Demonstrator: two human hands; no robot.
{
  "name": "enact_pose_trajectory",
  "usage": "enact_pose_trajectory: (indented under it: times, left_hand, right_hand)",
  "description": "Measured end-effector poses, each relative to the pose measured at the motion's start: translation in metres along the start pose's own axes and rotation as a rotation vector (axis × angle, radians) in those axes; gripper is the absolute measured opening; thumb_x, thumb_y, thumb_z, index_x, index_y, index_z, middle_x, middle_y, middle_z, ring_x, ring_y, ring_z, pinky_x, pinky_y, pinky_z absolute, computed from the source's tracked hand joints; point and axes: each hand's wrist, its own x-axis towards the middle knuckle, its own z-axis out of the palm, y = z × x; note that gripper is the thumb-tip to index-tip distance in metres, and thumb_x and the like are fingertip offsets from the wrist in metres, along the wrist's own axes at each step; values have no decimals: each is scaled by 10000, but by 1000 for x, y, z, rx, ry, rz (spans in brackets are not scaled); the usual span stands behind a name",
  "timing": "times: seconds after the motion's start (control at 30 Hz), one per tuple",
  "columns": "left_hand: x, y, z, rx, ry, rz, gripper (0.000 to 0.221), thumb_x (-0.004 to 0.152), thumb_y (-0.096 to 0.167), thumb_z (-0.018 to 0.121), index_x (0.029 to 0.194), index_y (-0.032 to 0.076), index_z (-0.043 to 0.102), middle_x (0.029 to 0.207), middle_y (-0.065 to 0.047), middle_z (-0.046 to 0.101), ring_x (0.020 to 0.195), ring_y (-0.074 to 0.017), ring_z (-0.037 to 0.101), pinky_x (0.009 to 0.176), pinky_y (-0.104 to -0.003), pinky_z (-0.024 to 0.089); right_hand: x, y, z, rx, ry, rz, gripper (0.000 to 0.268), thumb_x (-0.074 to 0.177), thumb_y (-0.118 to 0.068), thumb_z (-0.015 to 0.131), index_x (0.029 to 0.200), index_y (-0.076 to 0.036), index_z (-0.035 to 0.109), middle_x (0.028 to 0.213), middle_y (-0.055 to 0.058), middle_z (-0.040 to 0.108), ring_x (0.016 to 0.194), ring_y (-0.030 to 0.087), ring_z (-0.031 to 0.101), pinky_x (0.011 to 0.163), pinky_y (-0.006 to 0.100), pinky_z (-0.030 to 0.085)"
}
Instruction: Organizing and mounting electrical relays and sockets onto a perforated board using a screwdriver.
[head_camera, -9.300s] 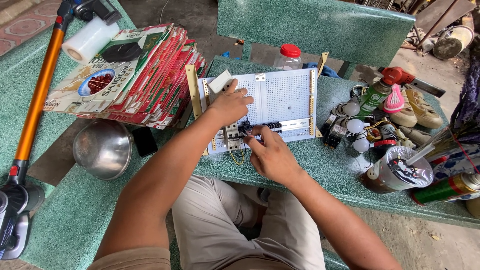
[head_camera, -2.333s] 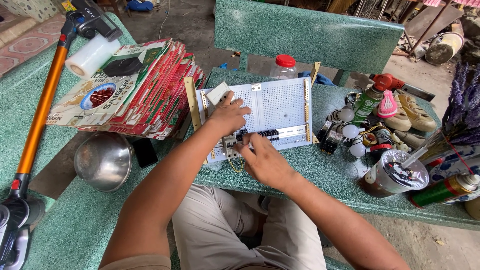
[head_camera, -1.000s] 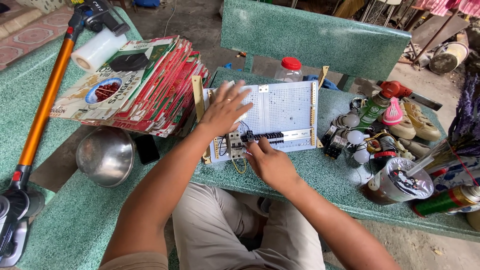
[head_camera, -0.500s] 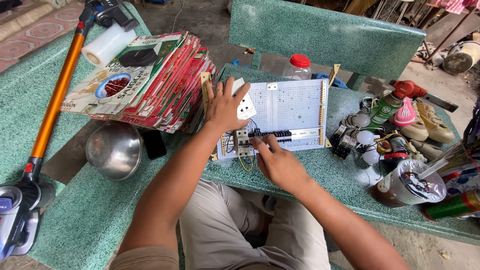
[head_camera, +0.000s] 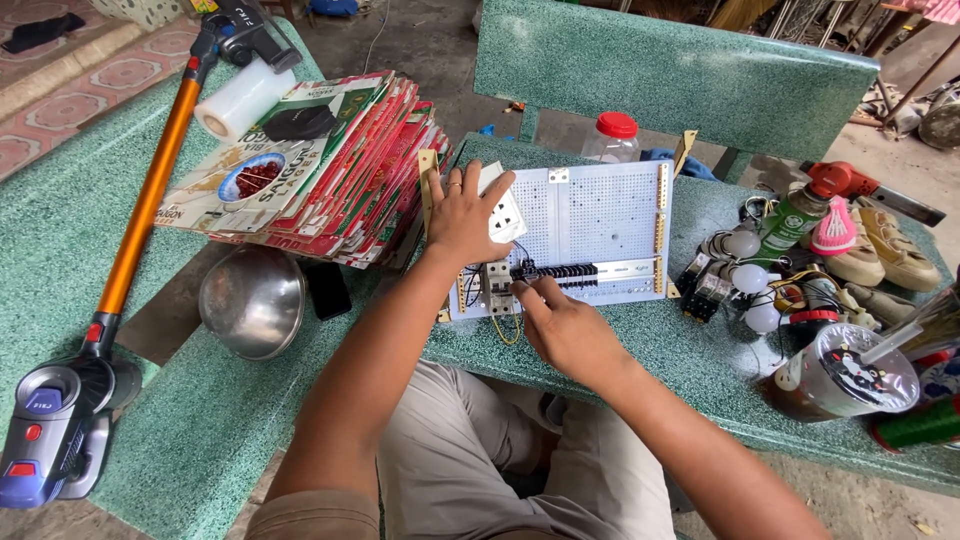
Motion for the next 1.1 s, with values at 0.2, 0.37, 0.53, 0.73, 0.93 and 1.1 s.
enact_pose_trajectory:
  times: [0.2, 0.37, 0.53, 0.73, 0.93, 1.1]
  left_hand:
    - [-2, 0, 0, -11, 11, 5, 1039, 670, 616, 745, 1554, 323, 284, 1500, -180, 304, 1363, -427, 352, 1119, -731, 96]
    - [-3, -1, -1, -17, 15, 8, 1039, 671, 618, 752, 1554, 325, 291, 1495, -178, 312, 1362, -418, 353, 1123, -723, 98]
    - [-2, -1, 0, -11, 16, 10, 1043, 669, 621, 751, 1556, 323, 290, 1493, -172, 308, 1361, -411, 347, 1122, -717, 100]
    - [-2, -1, 3, -21, 24, 14, 1043, 667, 625, 757, 1550, 339, 281, 1487, -173, 318, 1370, -417, 345, 1122, -717, 96]
    - [-1, -1, 3, -25, 4, 11, 1039, 670, 625, 754, 1549, 338, 280, 1499, -173, 311, 1384, -417, 331, 1124, -720, 101]
    - [-1, 0, 4, -21, 3, 7, 1045, 671, 621, 760, 1554, 330, 283, 1505, -180, 304, 1382, -425, 332, 1118, -728, 111]
  right_hand:
    - [0, 7, 4, 85, -9, -2, 297, 882, -117, 612, 1170, -78, 551, 1016, 105, 513, 584, 347, 736, 463, 459, 624]
    - [-4, 5, 9, -102, 58, -42, 240, 931, -191, 611, 1140, -78, 576, 966, 58, 510, 519, 291, 718, 432, 411, 602]
    - [-2, 6, 5, -70, 2, 92, 270, 1028, -324, 571, 1127, -72, 580, 879, 68, 551, 546, 344, 723, 459, 459, 582]
    - [-8, 10, 13, -159, -17, -60, 218, 949, -165, 601, 1145, -71, 583, 1017, 58, 519, 619, 267, 747, 500, 379, 621]
    - [-8, 7, 14, -16, -112, 195, 219, 1011, -311, 548, 1130, -132, 586, 852, 60, 599, 603, 368, 742, 484, 485, 589]
    - [-13, 10, 22, -223, 20, 19, 170, 926, -146, 623, 1094, -119, 641, 885, 1, 514, 632, 231, 733, 509, 350, 613]
